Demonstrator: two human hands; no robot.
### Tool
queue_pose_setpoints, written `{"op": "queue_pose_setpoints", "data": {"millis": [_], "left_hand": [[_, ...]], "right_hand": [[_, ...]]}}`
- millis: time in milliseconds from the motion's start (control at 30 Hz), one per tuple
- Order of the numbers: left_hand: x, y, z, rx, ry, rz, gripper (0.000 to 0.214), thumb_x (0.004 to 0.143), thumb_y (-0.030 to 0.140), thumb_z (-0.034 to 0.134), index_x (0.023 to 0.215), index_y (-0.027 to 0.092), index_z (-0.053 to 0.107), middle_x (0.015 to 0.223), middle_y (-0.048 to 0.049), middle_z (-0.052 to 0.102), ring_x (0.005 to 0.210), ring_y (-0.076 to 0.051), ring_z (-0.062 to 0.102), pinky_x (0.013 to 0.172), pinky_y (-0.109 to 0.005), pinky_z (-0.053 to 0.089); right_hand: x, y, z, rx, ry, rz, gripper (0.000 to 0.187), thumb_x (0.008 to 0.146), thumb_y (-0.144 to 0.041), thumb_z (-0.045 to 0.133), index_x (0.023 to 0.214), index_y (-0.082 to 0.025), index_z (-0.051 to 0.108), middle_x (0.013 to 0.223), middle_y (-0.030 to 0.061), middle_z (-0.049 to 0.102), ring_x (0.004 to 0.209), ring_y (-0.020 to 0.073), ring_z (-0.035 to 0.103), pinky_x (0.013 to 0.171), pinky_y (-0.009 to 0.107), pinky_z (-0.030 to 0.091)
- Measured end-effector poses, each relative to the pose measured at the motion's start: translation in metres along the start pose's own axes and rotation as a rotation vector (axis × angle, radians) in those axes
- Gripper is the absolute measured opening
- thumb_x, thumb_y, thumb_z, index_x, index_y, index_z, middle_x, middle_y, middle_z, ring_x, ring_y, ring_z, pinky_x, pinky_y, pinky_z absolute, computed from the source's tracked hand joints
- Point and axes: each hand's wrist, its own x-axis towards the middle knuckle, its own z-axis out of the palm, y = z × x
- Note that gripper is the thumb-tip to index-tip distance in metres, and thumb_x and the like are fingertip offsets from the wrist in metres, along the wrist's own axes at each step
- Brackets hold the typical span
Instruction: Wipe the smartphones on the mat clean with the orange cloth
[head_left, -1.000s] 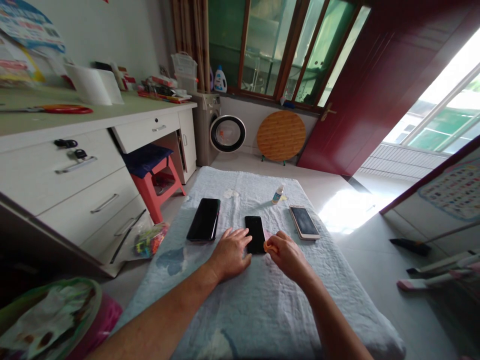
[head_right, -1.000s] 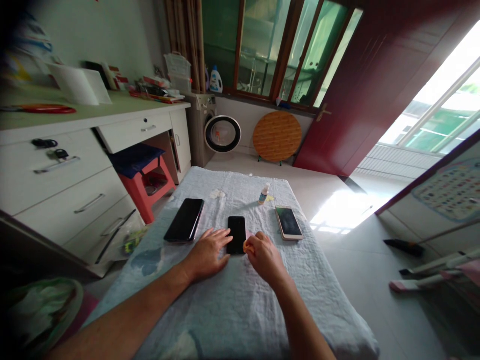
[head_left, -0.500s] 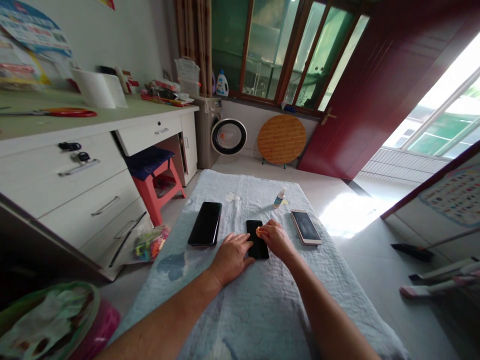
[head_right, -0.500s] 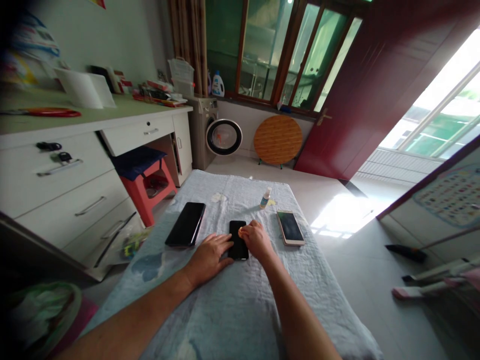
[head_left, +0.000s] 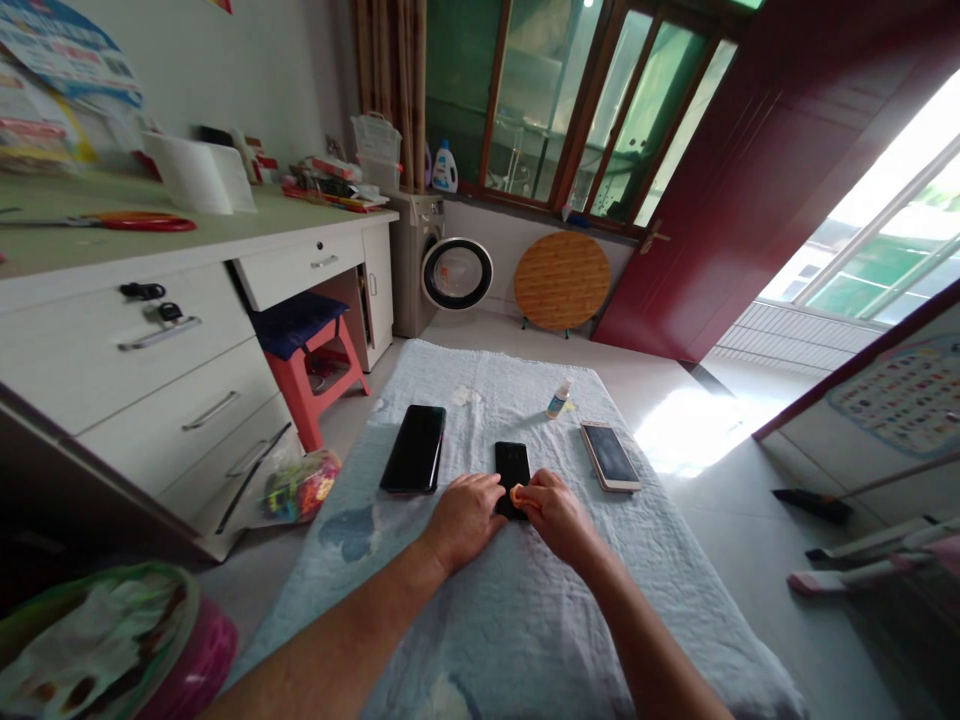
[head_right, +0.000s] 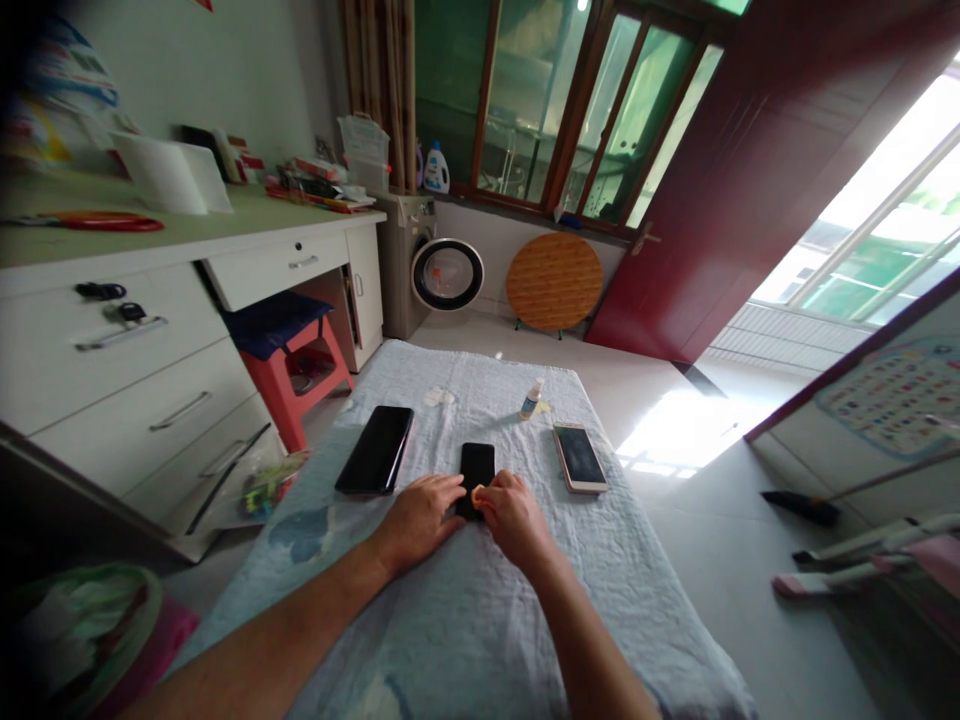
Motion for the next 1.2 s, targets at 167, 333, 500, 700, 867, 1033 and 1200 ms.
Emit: {"op": "queue_pose_setpoints", "data": {"millis": [167,333,500,700,867,1033,1200], "left_hand": [[-0.001,0.002,0.004,0.014,0.002,-0.003,0.025,0.083,0.02,0.062,0.107,0.018,0.067,0.128,-0.01,0.062,0.119,-0.025,0.055,0.106,-0.039,0.039],[-0.002,0.005,0.004,0.049,-0.004,0.009,0.024,0.083,0.019,0.061,0.107,0.016,0.067,0.126,-0.0118,0.062,0.117,-0.026,0.056,0.103,-0.039,0.041],[-0.002,0.006,0.004,0.058,0.0,0.013,0.022,0.083,0.019,0.062,0.104,0.016,0.067,0.122,-0.011,0.064,0.112,-0.026,0.058,0.1,-0.039,0.043],[-0.001,0.006,0.004,0.046,-0.015,0.009,0.019,0.085,0.02,0.061,0.102,0.017,0.067,0.12,-0.0105,0.064,0.11,-0.026,0.059,0.1,-0.039,0.044],[-0.001,0.006,0.003,0.021,-0.023,-0.002,0.021,0.085,0.022,0.061,0.105,0.018,0.066,0.121,-0.0108,0.064,0.111,-0.027,0.059,0.101,-0.04,0.042],[-0.002,0.008,0.002,0.023,-0.019,-0.012,0.024,0.084,0.022,0.061,0.107,0.018,0.065,0.122,-0.0109,0.063,0.111,-0.027,0.058,0.101,-0.039,0.042],[-0.003,0.009,0.001,0.034,-0.015,-0.006,0.021,0.084,0.021,0.06,0.104,0.017,0.066,0.121,-0.0114,0.063,0.111,-0.027,0.058,0.099,-0.04,0.043]], "right_hand": [[-0.011,-0.001,0.0,0.005,-0.012,-0.005,0.023,0.093,-0.024,0.05,0.086,-0.022,0.071,0.083,0.002,0.054,0.082,0.0137,0.052,0.075,0.024,0.038],[0.018,0.021,0.006,-0.097,0.046,0.07,0.023,0.093,-0.027,0.05,0.087,-0.023,0.072,0.083,0.0018,0.054,0.083,0.0142,0.051,0.077,0.024,0.037],[0.058,0.039,0.013,-0.125,0.101,0.142,0.022,0.091,-0.022,0.051,0.085,-0.022,0.073,0.083,0.0024,0.055,0.084,0.0148,0.051,0.082,0.025,0.036],[0.082,0.035,0.021,-0.156,0.123,0.107,0.026,0.092,-0.019,0.048,0.089,-0.021,0.074,0.087,0.0046,0.057,0.086,0.0161,0.05,0.082,0.026,0.035],[0.086,0.017,0.031,-0.178,0.083,0.013,0.026,0.091,-0.017,0.048,0.096,-0.024,0.073,0.092,0.0055,0.057,0.087,0.0175,0.047,0.08,0.026,0.036],[0.083,0.02,0.03,-0.187,0.092,0.022,0.027,0.093,-0.02,0.047,0.098,-0.024,0.073,0.092,0.0056,0.057,0.085,0.0176,0.046,0.078,0.027,0.036],[0.071,0.044,0.022,-0.213,0.117,0.113,0.026,0.093,-0.019,0.047,0.096,-0.023,0.073,0.089,0.0056,0.056,0.082,0.0173,0.045,0.079,0.028,0.034]]}}
